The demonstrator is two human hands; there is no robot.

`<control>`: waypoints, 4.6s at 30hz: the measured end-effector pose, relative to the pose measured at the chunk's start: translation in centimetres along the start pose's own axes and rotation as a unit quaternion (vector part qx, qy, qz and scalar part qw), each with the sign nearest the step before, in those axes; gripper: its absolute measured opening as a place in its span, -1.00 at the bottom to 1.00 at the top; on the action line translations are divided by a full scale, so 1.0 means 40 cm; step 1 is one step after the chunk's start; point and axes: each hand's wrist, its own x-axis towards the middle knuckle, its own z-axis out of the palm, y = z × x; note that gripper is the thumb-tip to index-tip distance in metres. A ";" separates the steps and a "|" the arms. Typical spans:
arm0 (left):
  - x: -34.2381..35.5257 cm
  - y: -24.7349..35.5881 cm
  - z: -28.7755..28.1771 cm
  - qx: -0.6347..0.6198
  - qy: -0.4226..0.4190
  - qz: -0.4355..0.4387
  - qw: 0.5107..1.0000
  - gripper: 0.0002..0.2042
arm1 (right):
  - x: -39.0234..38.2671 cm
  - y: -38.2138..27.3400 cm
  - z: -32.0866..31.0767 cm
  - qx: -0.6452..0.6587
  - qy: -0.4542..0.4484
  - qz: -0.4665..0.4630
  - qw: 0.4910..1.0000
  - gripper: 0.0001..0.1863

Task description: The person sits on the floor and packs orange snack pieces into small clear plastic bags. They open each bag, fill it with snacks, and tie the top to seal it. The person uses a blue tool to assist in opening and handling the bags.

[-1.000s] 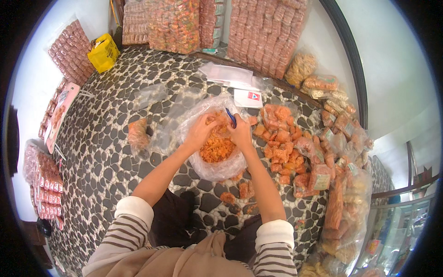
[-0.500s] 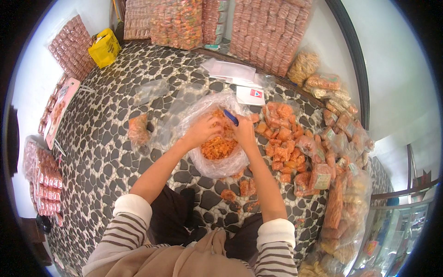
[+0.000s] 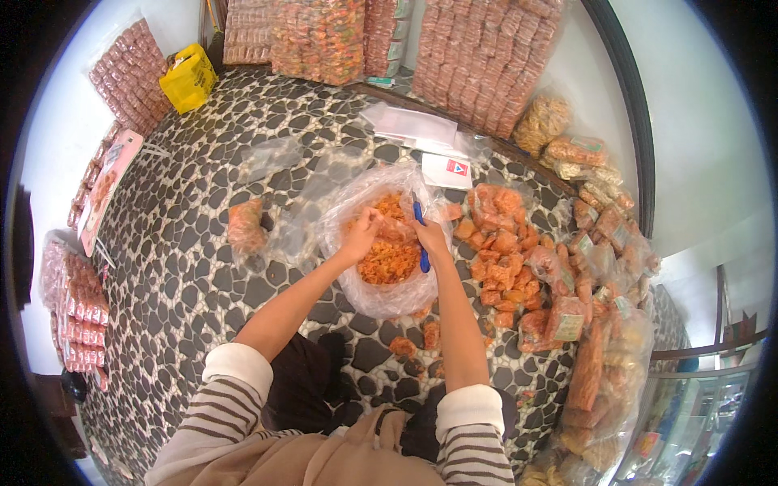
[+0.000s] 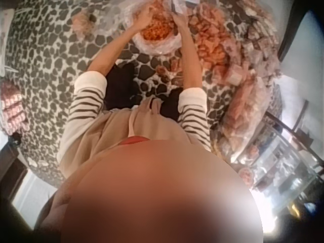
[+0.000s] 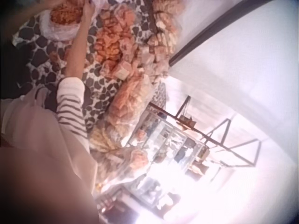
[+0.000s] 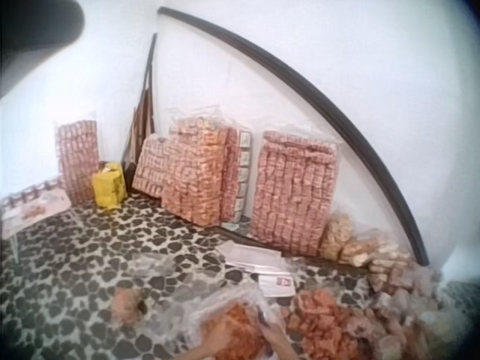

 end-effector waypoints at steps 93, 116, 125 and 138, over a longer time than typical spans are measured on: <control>-0.096 0.110 0.040 0.171 0.112 0.219 0.954 -0.77 | -0.353 -0.018 0.073 -0.585 0.222 -0.237 0.743 -0.69; 0.013 0.053 0.017 0.094 0.119 0.119 0.981 -0.65 | -0.108 -0.047 0.041 -0.133 0.126 -0.229 0.956 -0.85; 0.105 -0.038 -0.002 0.010 -0.032 -0.008 0.999 -0.56 | 0.013 0.005 0.056 -0.173 0.176 -0.201 0.948 -0.83; 0.072 0.033 -0.062 0.317 -0.093 0.410 0.850 -0.66 | -0.098 -0.038 -0.001 -0.202 0.126 -0.204 0.950 -0.81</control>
